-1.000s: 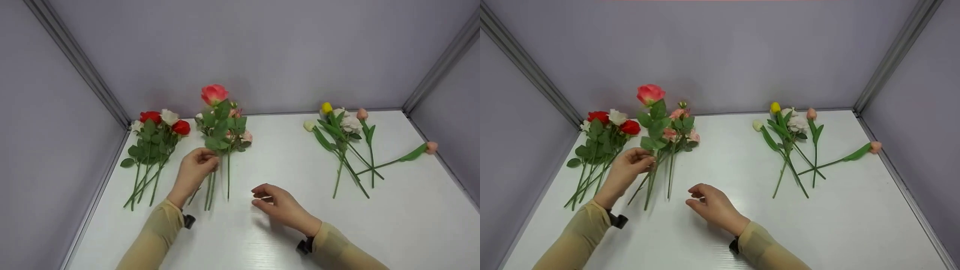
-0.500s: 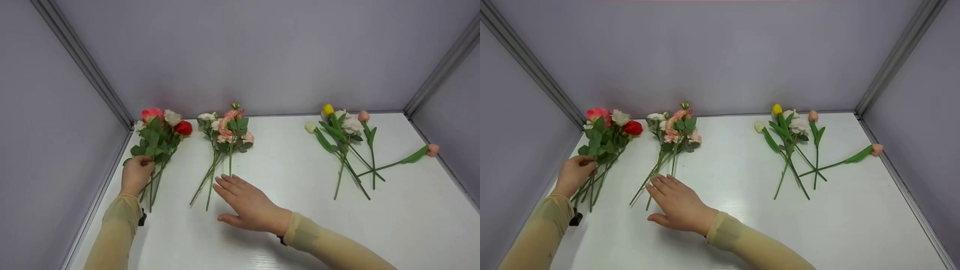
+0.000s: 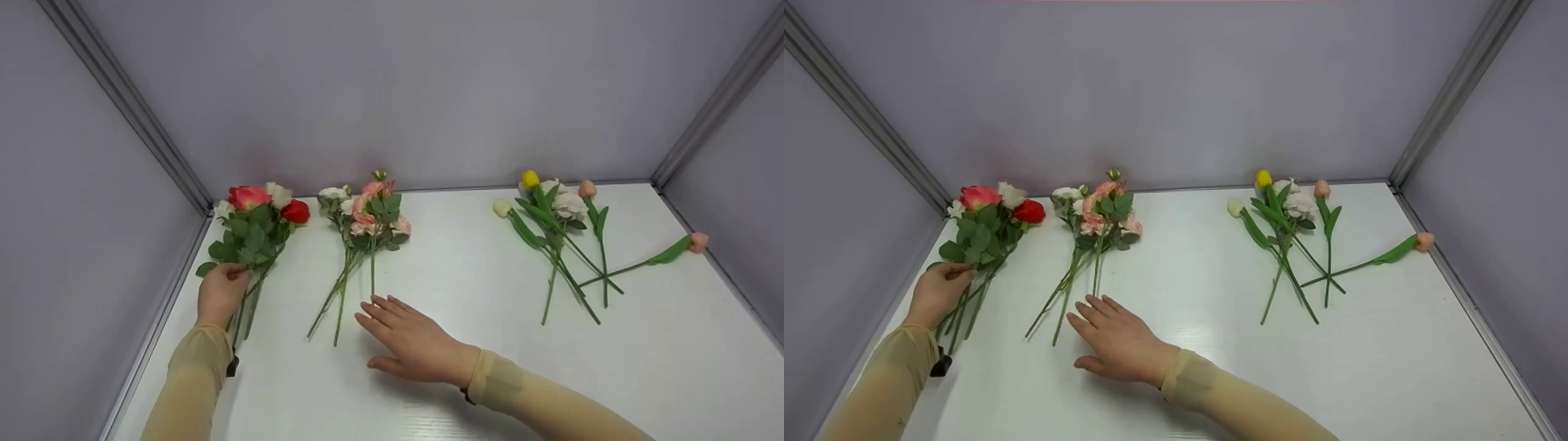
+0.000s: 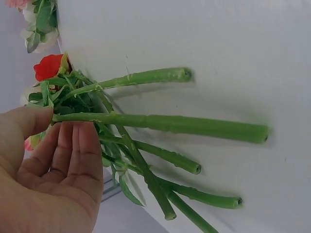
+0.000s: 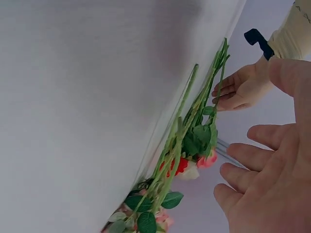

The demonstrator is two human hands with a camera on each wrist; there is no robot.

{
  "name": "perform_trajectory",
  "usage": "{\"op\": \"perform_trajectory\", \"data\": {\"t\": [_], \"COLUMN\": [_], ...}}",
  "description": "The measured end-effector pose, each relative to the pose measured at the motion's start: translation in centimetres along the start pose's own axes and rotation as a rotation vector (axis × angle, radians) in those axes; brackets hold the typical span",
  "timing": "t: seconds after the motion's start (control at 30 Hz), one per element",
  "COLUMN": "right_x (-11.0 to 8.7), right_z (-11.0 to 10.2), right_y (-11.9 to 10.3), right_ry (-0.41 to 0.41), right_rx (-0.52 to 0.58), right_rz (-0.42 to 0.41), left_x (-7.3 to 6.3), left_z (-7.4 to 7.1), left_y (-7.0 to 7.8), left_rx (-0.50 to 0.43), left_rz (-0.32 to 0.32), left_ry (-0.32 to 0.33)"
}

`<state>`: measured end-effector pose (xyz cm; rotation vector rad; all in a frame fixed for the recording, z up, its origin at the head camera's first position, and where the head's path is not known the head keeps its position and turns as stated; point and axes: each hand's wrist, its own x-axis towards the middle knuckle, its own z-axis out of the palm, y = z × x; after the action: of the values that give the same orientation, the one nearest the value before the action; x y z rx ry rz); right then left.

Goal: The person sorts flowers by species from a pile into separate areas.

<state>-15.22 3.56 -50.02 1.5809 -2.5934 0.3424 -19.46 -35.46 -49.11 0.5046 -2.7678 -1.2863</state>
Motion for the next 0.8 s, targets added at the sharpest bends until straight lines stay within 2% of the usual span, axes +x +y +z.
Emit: {"op": "perform_trajectory", "data": {"t": [0.17,0.27,0.33,0.43,0.53,0.67,0.8], "right_x": [-2.2,-3.8,-5.0,-7.2,-9.7,-13.4,-17.2], "right_z": [-0.4,-0.8,-1.2,-2.0,-3.0,-4.7,-6.2], "right_y": [3.1,5.8,8.0,11.3,14.6,18.3,21.1], "right_ry": [0.0,0.036,0.091,0.195,0.289,0.36,0.395], "right_rx": [0.069,0.123,0.159,0.218,0.271,0.323,0.311], "right_rz": [0.147,0.294,0.397,0.564,0.72,0.909,1.017], "left_x": [-0.1,-0.2,-0.3,-0.8,-2.3,-5.3,-8.9], "left_z": [0.1,0.7,1.5,3.3,5.7,9.3,13.0], "left_y": [0.8,1.9,2.9,5.1,7.9,11.8,14.9], "left_rx": [0.013,0.047,0.061,0.094,0.143,0.255,0.41], "left_rz": [0.02,0.078,0.131,0.233,0.361,0.572,0.81], "left_ry": [0.105,0.155,0.151,0.1,0.022,-0.069,-0.178]}}
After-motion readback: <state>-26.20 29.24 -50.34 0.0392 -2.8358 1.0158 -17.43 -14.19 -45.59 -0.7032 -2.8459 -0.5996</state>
